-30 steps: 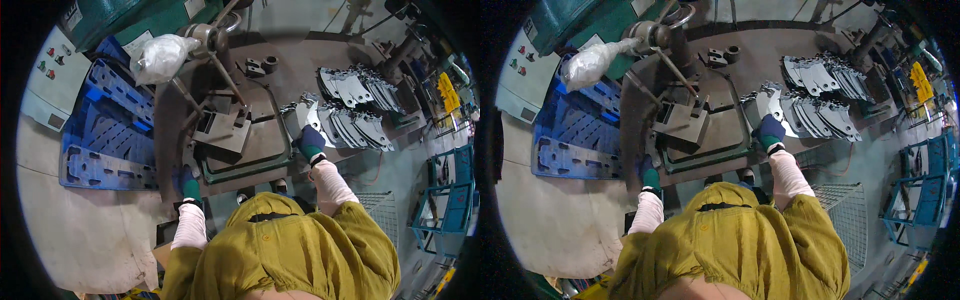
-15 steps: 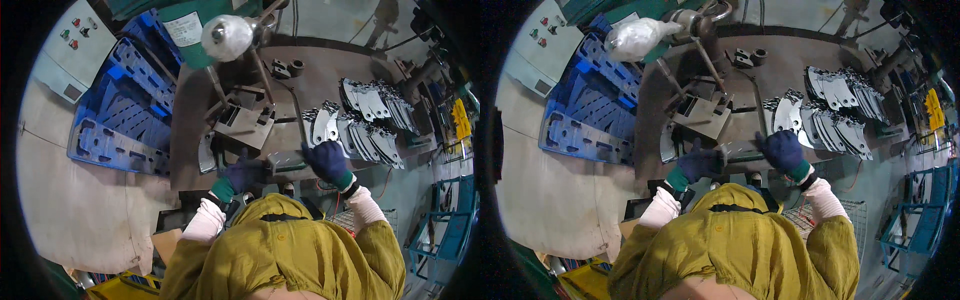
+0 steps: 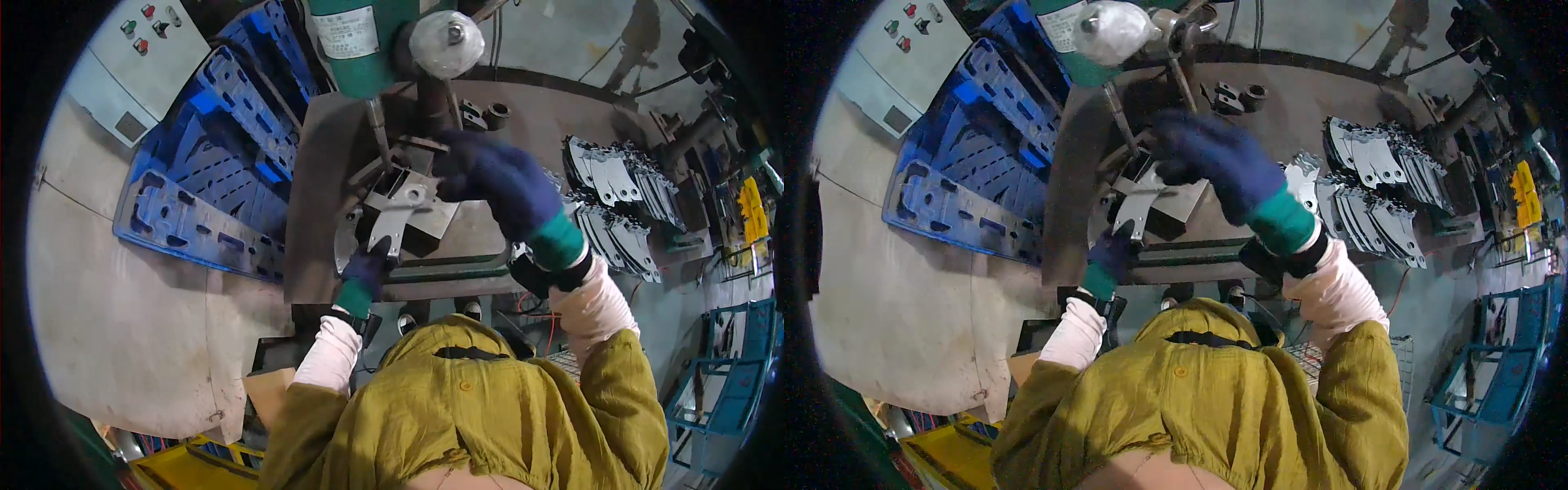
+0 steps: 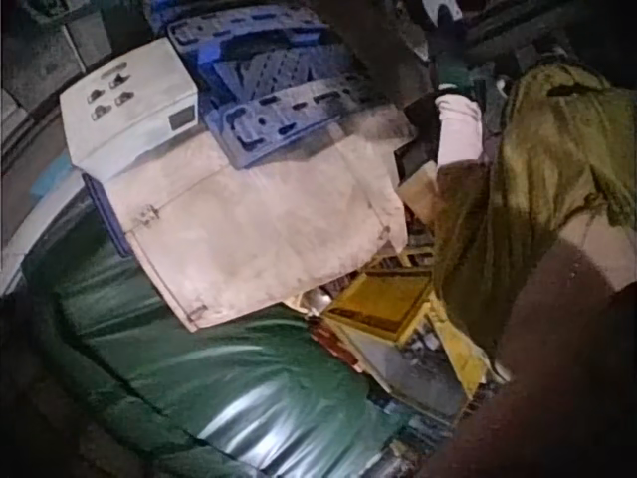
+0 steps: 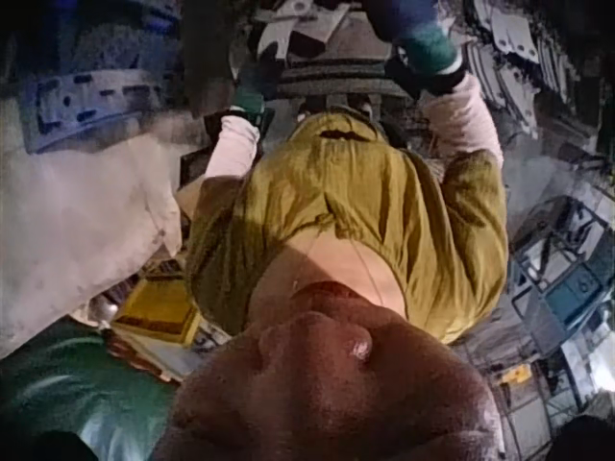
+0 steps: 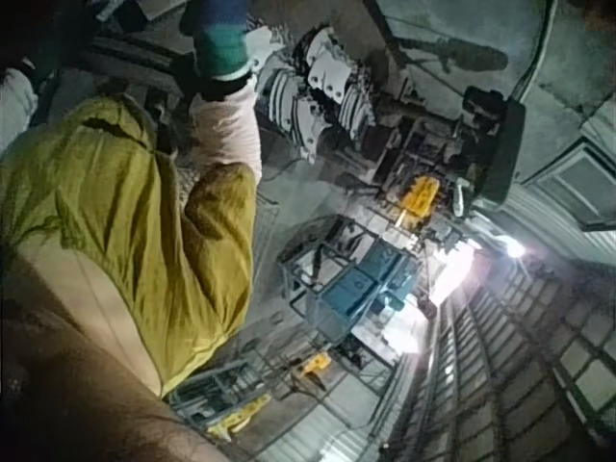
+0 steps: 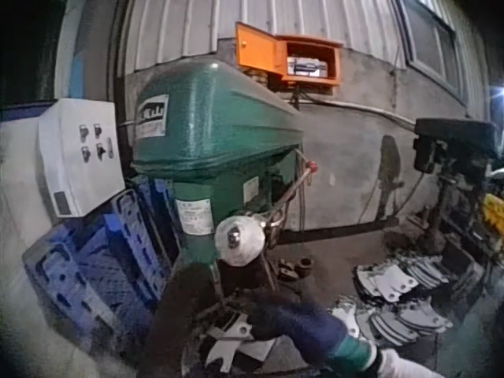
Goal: Transfer metal parts from a bin to a workbench and use a drill press to bore holes into them.
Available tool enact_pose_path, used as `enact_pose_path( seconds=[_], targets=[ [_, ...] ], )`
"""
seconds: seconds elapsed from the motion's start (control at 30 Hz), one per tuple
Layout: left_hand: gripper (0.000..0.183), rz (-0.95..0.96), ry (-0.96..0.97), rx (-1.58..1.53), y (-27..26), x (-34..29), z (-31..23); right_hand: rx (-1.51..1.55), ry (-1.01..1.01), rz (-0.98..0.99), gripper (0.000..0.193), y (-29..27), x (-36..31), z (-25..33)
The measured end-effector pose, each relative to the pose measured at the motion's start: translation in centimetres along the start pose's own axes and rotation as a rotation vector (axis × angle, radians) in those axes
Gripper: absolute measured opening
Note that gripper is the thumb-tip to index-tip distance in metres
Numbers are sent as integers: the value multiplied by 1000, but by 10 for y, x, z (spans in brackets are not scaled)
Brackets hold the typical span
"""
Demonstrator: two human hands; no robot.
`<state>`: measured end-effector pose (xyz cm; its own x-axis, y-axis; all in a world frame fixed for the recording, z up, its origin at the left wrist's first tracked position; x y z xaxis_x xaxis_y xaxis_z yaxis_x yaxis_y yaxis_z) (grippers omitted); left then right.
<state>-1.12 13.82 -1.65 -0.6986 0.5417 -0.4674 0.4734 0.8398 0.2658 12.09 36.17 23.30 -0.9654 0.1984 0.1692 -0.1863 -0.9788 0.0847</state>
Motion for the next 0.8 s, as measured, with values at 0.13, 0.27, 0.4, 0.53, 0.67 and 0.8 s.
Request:
enact_pose_path(
  seconds=[0.13, 0.27, 0.4, 0.53, 0.67, 0.8],
  targets=[
    [46, -122, 746, 1050, 5, -4, -11, 639, 273, 102, 63, 19, 31, 37],
    [45, -181, 696, 682, -6, 36, 9, 858, 323, 134, 62, 34, 41, 63],
    [33, -98, 169, 106, -35, 76, 28, 1060, 413, 365, 56, 36, 61, 79],
    [33, -5, 92, -147, 7, 52, -11, 1125, 417, 277, 51, 20, 66, 90],
    [37, -17, 72, -126, 15, 30, -38, 1121, 418, 260, 46, 22, 69, 89],
    [39, -7, 11, -101, 11, 35, -37, 1027, 368, 213, 42, 21, 64, 74]
  ],
)
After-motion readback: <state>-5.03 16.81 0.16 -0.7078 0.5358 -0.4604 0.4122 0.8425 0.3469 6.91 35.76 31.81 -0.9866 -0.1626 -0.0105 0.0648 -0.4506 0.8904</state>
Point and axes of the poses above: each hand's wrist, its own x-axis towards the middle knuckle, its own y-axis out of the palm, z = x × y, the point moved 2 cm from there along x, towards the middle knuckle, and after that the axes turned 6 degrees about y, right-handed, at the moved point
